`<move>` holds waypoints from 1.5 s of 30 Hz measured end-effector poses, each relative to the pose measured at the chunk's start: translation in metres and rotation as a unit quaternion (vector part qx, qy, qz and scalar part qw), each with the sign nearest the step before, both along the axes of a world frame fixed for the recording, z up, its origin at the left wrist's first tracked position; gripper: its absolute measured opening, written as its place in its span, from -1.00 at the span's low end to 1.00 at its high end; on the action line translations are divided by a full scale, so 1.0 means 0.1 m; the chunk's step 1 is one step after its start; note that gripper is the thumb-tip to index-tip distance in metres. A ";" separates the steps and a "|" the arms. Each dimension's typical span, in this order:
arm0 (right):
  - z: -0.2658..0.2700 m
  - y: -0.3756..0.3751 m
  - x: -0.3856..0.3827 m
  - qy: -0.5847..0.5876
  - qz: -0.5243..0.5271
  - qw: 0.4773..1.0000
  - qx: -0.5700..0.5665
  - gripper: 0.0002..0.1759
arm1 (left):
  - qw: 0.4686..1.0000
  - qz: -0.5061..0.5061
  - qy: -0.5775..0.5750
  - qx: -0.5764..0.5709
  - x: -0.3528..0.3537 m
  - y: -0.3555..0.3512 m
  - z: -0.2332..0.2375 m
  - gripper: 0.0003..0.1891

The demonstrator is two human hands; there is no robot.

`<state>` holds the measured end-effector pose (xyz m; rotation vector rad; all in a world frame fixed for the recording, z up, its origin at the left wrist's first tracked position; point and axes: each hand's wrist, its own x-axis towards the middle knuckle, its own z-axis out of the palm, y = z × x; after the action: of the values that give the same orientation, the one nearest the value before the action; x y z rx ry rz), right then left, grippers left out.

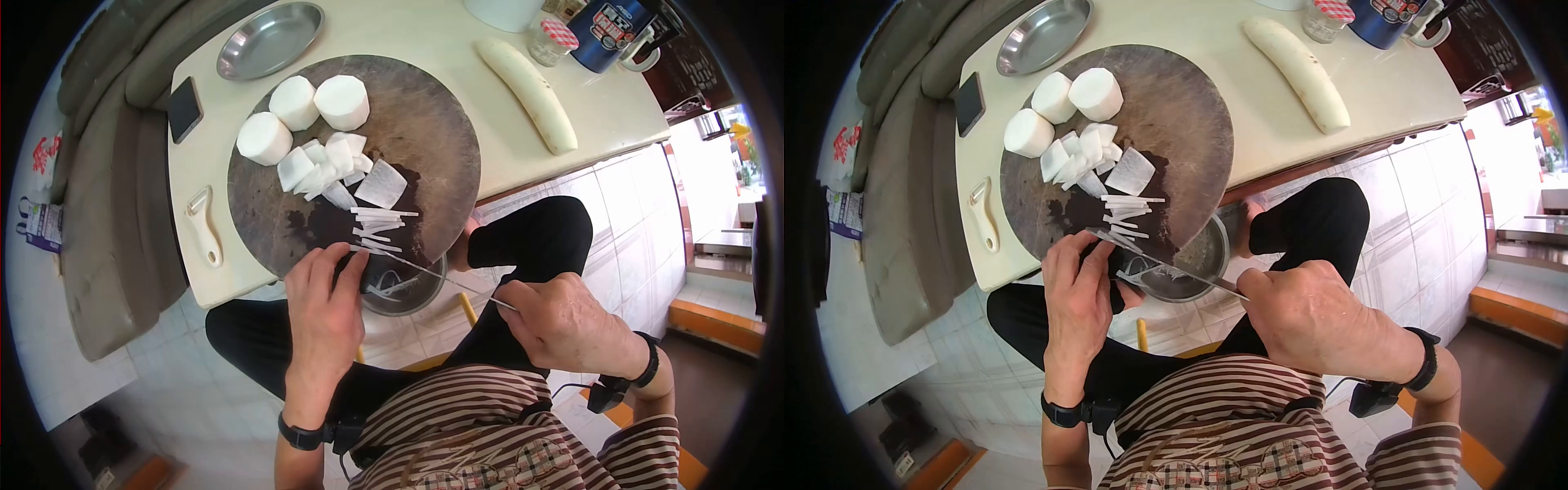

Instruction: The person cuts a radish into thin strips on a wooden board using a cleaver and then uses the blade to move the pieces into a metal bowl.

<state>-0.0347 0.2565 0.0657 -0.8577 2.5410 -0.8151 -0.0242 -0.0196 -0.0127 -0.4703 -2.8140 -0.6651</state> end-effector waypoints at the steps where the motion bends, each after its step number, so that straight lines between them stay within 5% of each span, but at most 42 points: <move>1: 0.00 0.00 -0.01 0.001 0.004 1.000 0.007 -0.84 | 1.000 -0.003 0.001 -0.004 0.00 -0.01 -0.01 -0.52; 31: 0.09 -0.04 -0.16 -0.025 0.053 0.998 0.031 -0.87 | 1.000 -0.015 -0.014 -0.011 0.10 0.02 0.05 -0.66; 35: 0.11 -0.06 -0.17 -0.009 0.075 0.995 0.058 -0.84 | 1.000 -0.019 -0.018 -0.001 0.12 0.01 0.00 -0.53; 45: 0.03 -0.35 -0.30 0.011 0.112 0.991 0.069 -0.78 | 0.999 -0.017 -0.047 0.006 0.15 0.00 0.02 -0.71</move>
<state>-0.0643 0.2215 0.0686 -1.0862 2.4296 -0.5561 -0.0095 -0.0194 -0.0110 -0.4995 -2.8927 -0.7297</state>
